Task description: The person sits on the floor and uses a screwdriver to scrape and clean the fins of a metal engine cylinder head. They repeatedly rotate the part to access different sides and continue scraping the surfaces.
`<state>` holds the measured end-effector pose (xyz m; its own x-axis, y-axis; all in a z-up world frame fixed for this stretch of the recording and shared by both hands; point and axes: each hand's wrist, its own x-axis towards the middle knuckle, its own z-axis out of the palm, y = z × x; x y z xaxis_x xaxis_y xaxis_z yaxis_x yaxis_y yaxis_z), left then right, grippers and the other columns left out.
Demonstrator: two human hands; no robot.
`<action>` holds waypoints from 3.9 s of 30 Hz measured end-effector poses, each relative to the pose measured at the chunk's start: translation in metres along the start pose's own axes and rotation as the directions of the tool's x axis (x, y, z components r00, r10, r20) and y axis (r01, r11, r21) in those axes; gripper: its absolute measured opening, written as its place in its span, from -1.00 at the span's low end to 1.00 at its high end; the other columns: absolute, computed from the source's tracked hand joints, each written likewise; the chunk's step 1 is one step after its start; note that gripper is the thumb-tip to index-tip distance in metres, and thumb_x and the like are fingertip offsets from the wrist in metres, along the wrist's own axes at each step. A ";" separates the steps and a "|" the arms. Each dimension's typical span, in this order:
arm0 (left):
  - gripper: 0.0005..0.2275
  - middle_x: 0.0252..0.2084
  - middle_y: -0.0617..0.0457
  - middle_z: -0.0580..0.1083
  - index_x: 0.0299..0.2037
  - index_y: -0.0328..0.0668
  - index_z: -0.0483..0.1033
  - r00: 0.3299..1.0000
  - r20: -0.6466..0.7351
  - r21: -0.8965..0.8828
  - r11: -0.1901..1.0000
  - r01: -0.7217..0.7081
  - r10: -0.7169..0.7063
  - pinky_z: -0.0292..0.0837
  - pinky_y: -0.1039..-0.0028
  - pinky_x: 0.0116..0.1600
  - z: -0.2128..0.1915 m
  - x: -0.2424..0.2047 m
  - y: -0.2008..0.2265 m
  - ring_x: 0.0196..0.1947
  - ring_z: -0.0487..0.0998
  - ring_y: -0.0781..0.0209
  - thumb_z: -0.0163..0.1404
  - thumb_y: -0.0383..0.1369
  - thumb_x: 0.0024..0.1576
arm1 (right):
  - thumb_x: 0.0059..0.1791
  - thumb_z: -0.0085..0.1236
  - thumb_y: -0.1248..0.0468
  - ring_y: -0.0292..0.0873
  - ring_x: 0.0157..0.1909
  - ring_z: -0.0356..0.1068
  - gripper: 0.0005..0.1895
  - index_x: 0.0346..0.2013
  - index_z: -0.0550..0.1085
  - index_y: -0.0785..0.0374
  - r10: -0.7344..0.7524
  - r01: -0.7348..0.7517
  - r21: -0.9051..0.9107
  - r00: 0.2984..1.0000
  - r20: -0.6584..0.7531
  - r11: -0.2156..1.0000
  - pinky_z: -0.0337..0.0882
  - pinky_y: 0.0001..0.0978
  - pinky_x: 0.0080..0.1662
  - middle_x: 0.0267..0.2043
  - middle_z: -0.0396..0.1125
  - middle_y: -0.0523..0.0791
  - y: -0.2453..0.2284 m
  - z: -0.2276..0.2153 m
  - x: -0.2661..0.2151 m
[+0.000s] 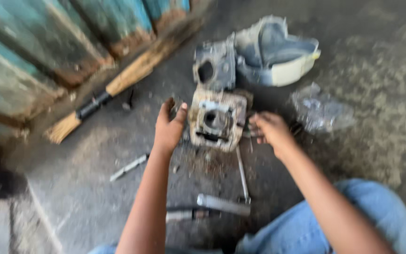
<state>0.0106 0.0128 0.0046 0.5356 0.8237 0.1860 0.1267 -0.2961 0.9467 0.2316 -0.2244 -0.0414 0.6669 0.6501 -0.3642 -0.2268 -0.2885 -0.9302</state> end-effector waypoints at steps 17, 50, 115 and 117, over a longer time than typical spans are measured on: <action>-0.34 0.18 -0.13 0.47 0.31 -0.06 0.38 0.912 0.409 0.603 0.743 -0.290 0.025 0.42 0.16 0.14 0.001 0.016 0.061 0.13 0.50 -0.15 0.18 0.01 0.02 | -0.01 0.22 0.21 -0.02 0.36 0.27 -0.15 0.51 0.04 0.15 -0.243 0.283 -0.248 0.953 0.180 0.927 0.33 -0.23 0.19 0.45 0.15 0.12 -0.008 0.023 -0.004; -0.12 -0.11 -0.32 0.59 0.07 -0.48 0.42 0.968 0.136 0.582 0.807 0.096 -0.213 0.55 0.22 0.05 -0.029 -0.038 0.044 -0.04 0.64 -0.21 0.39 0.12 -0.33 | -0.03 0.11 -0.17 0.03 0.09 0.49 -0.36 0.24 0.42 0.05 -0.012 0.122 -0.944 0.992 0.125 0.307 0.47 -0.10 0.08 0.06 0.50 -0.04 -0.015 -0.024 -0.010; -0.37 0.41 0.01 0.28 0.15 -0.21 0.37 0.935 0.337 0.721 0.610 -0.330 0.108 0.36 0.29 0.26 -0.010 -0.095 0.086 0.34 0.34 -0.07 0.25 -0.54 -0.23 | -0.01 0.14 0.43 -0.06 -0.22 0.48 -0.84 -0.16 0.58 0.28 -0.530 0.671 -0.710 0.690 0.493 0.213 0.48 -0.26 -0.12 -0.19 0.44 -0.07 -0.128 0.008 -0.128; -0.35 0.41 0.01 0.27 0.16 -0.20 0.36 0.934 0.343 0.723 0.607 -0.330 0.099 0.36 0.29 0.26 -0.010 -0.095 0.088 0.34 0.34 -0.07 0.26 -0.53 -0.23 | -0.04 0.12 0.46 -0.06 -0.22 0.49 -0.81 -0.15 0.54 0.27 -0.451 0.644 -0.729 0.734 0.507 0.230 0.51 -0.29 -0.15 -0.19 0.44 -0.06 -0.120 0.019 -0.123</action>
<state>-0.0371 -0.0864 0.0729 0.7994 0.5739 0.1775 0.5035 -0.8013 0.3233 0.1630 -0.2564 0.1142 0.2324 0.9640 0.1294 0.8953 -0.1601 -0.4157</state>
